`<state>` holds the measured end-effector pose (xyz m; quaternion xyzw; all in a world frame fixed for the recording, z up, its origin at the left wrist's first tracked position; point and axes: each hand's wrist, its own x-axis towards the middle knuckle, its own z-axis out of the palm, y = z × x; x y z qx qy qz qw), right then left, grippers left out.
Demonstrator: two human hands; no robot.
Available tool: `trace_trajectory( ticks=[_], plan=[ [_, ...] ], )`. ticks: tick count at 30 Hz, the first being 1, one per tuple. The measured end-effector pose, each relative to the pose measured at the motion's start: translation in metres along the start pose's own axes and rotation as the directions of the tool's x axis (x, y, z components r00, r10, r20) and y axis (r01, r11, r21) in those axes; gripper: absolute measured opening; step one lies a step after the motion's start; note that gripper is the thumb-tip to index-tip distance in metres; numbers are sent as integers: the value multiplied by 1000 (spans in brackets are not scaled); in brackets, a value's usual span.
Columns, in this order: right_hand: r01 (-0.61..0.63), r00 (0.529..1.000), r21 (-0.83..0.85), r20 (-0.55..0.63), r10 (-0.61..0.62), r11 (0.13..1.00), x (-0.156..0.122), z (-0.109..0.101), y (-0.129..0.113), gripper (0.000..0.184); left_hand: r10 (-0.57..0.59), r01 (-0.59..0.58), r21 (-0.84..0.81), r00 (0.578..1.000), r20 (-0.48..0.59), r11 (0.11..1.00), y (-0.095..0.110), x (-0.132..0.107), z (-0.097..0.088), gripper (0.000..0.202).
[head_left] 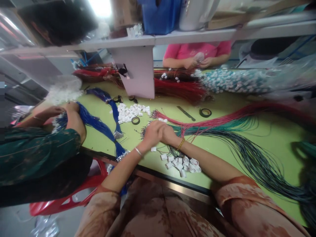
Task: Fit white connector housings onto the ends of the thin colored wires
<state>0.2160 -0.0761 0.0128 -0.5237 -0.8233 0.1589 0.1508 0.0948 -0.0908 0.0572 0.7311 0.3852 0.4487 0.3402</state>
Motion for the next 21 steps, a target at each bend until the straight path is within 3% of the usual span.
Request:
trace_trajectory(
  ticks=[5,9,11,13,16,19,21],
  plan=[
    [24,995,-18,-93,-26,1000,0,1,2,29,-207,206,105,978,0,973,-45,69,0,16],
    [49,994,-1,-94,-49,999,0,-3,5,28,-278,253,153,945,171,955,-64,89,7,25],
    [75,991,-12,-106,-75,997,0,-3,6,26,-270,251,115,941,203,961,-66,90,3,24],
    [83,989,-24,-117,-85,996,0,-3,7,24,-241,226,109,958,157,968,-62,89,-5,20],
    [76,987,-9,-144,-77,997,-1,-3,6,23,-225,227,84,974,-31,970,-52,84,-25,12],
    [102,981,54,-171,-91,993,-2,-7,6,24,-323,298,-148,925,-200,943,-40,76,-49,11],
    [135,980,86,-157,-120,987,-2,-12,5,23,-404,308,-355,883,-239,883,-35,67,-64,14]
  ],
)
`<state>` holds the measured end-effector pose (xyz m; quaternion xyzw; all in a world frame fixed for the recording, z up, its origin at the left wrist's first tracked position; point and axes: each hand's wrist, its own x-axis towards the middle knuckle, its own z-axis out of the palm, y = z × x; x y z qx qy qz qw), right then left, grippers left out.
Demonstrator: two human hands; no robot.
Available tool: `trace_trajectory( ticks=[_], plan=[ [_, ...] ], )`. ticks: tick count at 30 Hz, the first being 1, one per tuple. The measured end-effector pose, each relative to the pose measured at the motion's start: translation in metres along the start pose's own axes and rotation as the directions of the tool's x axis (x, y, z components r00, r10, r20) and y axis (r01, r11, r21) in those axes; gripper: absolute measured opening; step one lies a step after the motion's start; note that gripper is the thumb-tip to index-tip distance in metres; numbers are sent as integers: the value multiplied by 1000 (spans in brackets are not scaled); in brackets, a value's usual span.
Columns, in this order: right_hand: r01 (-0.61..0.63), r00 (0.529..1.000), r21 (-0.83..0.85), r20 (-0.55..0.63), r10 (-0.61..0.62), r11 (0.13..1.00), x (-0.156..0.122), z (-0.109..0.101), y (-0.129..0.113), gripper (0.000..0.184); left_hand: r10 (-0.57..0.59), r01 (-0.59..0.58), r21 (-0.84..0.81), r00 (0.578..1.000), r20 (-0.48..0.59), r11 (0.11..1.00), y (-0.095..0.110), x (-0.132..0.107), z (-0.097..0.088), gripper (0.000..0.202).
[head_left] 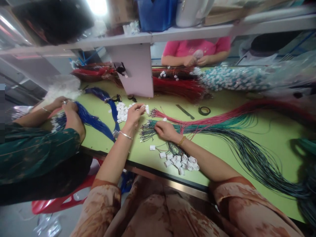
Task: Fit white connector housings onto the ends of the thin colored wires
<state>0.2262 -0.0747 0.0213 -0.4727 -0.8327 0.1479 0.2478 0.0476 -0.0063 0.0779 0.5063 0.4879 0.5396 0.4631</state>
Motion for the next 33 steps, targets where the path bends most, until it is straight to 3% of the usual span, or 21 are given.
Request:
trace_trajectory(
  ticks=[2,6,9,12,15,17,20,22,24,26,30,33],
  plan=[
    [29,999,-18,39,-28,999,1,-7,-1,20,-67,64,-152,998,-10,986,3,-9,-14,16],
    [23,994,-32,111,-20,999,4,-24,0,14,-146,127,-292,988,-46,948,0,-32,-34,17],
    [-6,978,213,207,-39,977,8,-33,2,14,-167,111,-359,978,-127,927,-3,-44,-39,17],
    [-46,940,457,320,-116,888,17,-35,2,17,-139,61,-400,975,-170,914,-6,-51,-37,13],
    [-82,893,571,406,-195,817,30,-33,0,18,-117,32,-425,978,-174,905,-10,-53,-31,8],
    [-68,880,560,423,-215,825,38,-32,0,15,-115,30,-442,979,-166,897,-14,-54,-26,6],
    [-46,912,387,392,-119,921,43,-38,5,13,-115,18,-467,977,-180,884,-20,-54,-21,7],
    [-78,915,349,398,-72,934,42,-46,9,16,-123,13,-484,973,-196,875,-23,-53,-19,9],
    [-138,893,467,440,-93,873,38,-55,12,13,-131,13,-501,971,-201,865,-26,-52,-17,10],
    [-207,883,618,451,-127,759,35,-61,12,12,-132,12,-519,972,-195,855,-28,-51,-15,11],
    [-251,930,775,358,-76,581,39,-60,-2,16,-138,19,-543,974,-180,840,-30,-53,-8,13],
    [-200,966,805,258,-26,559,47,-57,-18,18,-125,21,-548,980,-152,836,-29,-57,-4,14]
  ],
)
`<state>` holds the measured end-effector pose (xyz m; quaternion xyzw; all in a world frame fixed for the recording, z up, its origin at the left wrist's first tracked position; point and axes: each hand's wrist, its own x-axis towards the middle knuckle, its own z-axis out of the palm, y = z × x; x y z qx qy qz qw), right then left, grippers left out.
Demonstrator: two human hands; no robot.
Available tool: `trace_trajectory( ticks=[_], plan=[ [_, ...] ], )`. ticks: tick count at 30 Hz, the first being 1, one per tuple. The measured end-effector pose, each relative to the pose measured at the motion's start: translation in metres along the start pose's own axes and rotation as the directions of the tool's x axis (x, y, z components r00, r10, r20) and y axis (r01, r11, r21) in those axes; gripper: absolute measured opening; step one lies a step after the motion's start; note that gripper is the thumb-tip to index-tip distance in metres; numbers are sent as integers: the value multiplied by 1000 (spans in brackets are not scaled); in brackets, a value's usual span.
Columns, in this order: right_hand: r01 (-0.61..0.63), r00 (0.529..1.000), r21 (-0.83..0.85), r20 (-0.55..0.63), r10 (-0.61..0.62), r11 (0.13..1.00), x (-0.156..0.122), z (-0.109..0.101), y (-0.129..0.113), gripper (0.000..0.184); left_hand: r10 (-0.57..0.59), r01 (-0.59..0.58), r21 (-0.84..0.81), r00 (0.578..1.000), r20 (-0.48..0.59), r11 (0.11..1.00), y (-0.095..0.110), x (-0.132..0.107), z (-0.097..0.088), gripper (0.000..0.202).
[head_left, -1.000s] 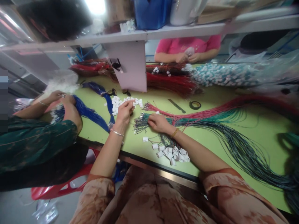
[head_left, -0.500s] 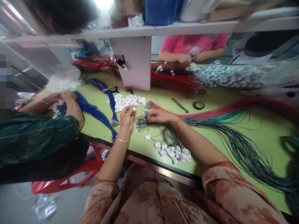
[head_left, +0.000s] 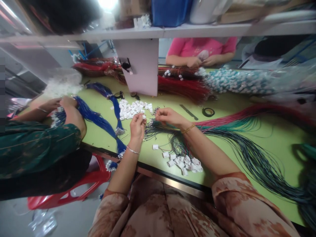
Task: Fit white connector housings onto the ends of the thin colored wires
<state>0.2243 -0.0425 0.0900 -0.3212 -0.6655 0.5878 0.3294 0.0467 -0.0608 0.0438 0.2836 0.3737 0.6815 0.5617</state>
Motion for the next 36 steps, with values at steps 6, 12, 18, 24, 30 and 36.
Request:
trace_trajectory(
  ticks=[6,12,18,24,30,36],
  plan=[
    [140,971,-145,-175,-164,980,1,16,-5,19,-76,80,-52,994,73,995,4,-11,7,13],
    [73,920,-335,-340,-193,939,-13,21,12,17,-191,200,-41,969,155,979,-2,-17,13,6],
    [51,911,-400,-357,-207,915,-18,24,23,20,-195,201,-3,955,224,980,-7,-22,14,10],
    [34,908,-521,-340,-243,853,-22,33,23,23,-154,148,52,977,146,988,-17,-23,11,22],
    [18,910,-599,-322,-262,801,-18,38,26,21,-95,90,79,993,66,993,-28,-21,8,26],
    [-29,953,-441,-281,-108,897,-20,31,29,29,-86,78,115,994,69,990,-30,-23,10,27]
  ],
)
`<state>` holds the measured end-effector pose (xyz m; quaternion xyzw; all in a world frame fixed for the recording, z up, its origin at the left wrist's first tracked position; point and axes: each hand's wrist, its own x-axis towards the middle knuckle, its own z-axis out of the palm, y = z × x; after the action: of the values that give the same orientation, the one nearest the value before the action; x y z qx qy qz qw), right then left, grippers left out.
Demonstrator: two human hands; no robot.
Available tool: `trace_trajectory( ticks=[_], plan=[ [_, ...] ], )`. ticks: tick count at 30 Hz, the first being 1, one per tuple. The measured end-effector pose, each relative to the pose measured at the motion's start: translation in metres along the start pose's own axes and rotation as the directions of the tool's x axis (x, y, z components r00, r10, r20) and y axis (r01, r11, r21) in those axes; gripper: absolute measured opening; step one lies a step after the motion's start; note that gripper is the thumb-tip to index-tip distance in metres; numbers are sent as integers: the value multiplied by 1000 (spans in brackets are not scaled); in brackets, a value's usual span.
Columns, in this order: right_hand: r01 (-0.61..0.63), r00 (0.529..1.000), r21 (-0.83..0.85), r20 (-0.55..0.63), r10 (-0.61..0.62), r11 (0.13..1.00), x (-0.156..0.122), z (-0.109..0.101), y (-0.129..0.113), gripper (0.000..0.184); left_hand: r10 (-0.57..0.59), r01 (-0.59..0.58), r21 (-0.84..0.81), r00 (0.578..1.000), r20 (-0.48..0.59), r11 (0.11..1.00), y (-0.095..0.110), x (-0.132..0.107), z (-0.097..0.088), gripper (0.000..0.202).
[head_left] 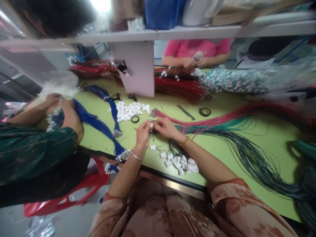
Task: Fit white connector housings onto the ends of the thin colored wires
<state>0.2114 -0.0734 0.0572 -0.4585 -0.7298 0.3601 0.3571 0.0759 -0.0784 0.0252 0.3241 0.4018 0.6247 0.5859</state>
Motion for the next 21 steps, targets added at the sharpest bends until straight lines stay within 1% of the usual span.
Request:
trace_trajectory(
  ticks=[2,5,6,7,10,11,12,14,16,18,21],
  plan=[
    [49,999,-42,-20,-50,998,-3,2,-1,29,5,-5,-4,1000,2,1000,0,-1,1,27],
    [33,997,-127,-71,-42,991,-6,7,-1,28,37,-37,46,999,-6,998,-1,-5,1,27],
    [27,996,-147,-77,-39,989,-6,8,1,28,46,-46,72,999,-10,996,-1,-7,1,26],
    [31,997,-149,-58,-40,988,-4,7,3,28,48,-47,94,999,-11,994,-1,-8,1,25],
    [51,997,-89,68,-46,995,4,-8,14,31,6,-5,101,1000,-9,995,2,-8,-1,23],
    [38,996,-92,78,-31,995,7,-15,20,32,-13,14,91,1000,-8,996,3,-7,-2,23],
    [19,999,-144,48,-12,989,10,-21,25,33,-29,29,80,1000,-11,996,5,-6,-3,22],
    [-13,999,-359,24,23,933,15,-30,37,24,-58,59,60,998,-20,996,8,-3,-5,20],
    [-8,999,-536,41,35,844,17,-31,45,15,-91,92,48,996,-19,995,10,-1,-6,20],
    [13,997,-629,63,34,777,16,-26,49,15,-112,112,44,994,-9,993,10,-1,-7,20],
    [7,997,-685,58,45,729,14,-21,47,21,-111,111,42,994,-7,993,11,-2,-8,21]
  ],
)
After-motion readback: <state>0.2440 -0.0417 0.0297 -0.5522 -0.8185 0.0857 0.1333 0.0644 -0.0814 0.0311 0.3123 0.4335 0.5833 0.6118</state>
